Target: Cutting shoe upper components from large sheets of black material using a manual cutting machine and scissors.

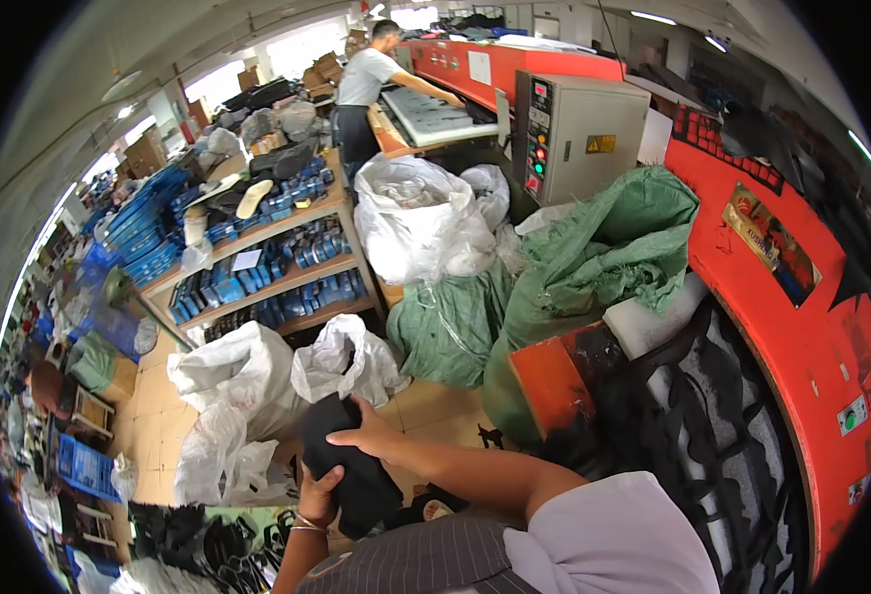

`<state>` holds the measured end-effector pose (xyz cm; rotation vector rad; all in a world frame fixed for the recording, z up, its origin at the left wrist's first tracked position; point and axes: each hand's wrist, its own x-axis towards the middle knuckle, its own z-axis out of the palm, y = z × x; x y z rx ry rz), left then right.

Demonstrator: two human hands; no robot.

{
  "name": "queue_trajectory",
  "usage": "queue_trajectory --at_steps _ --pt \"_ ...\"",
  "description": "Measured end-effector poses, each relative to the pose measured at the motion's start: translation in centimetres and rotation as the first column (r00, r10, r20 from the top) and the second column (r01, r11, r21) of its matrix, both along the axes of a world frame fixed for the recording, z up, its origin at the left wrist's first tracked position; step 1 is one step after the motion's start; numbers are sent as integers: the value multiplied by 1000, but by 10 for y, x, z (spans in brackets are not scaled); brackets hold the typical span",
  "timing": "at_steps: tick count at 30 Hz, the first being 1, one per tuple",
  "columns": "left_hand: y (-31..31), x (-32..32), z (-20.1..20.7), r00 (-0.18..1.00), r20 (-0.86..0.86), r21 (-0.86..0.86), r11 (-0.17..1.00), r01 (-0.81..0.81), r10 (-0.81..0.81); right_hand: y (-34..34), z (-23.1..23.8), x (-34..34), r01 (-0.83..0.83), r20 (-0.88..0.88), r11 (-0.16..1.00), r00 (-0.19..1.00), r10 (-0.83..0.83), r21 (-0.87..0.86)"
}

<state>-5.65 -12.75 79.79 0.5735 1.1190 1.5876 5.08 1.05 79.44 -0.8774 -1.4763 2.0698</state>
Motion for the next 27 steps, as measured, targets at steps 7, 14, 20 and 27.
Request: queue_trajectory --at_steps 7,14,20,27 --pt "119 -79 8 978 197 55 997 58 -68 107 11 -40 -76 74 965 996 59 251" --pt "212 -106 -26 955 294 -84 994 73 -45 212 -13 -97 -221 255 875 960 116 431" --pt "335 -142 -82 928 365 -81 991 104 -67 333 -42 -130 -306 265 784 946 187 540" --pt "512 -174 -149 969 228 -313 950 -23 99 534 -131 -145 -492 468 759 838 281 426"
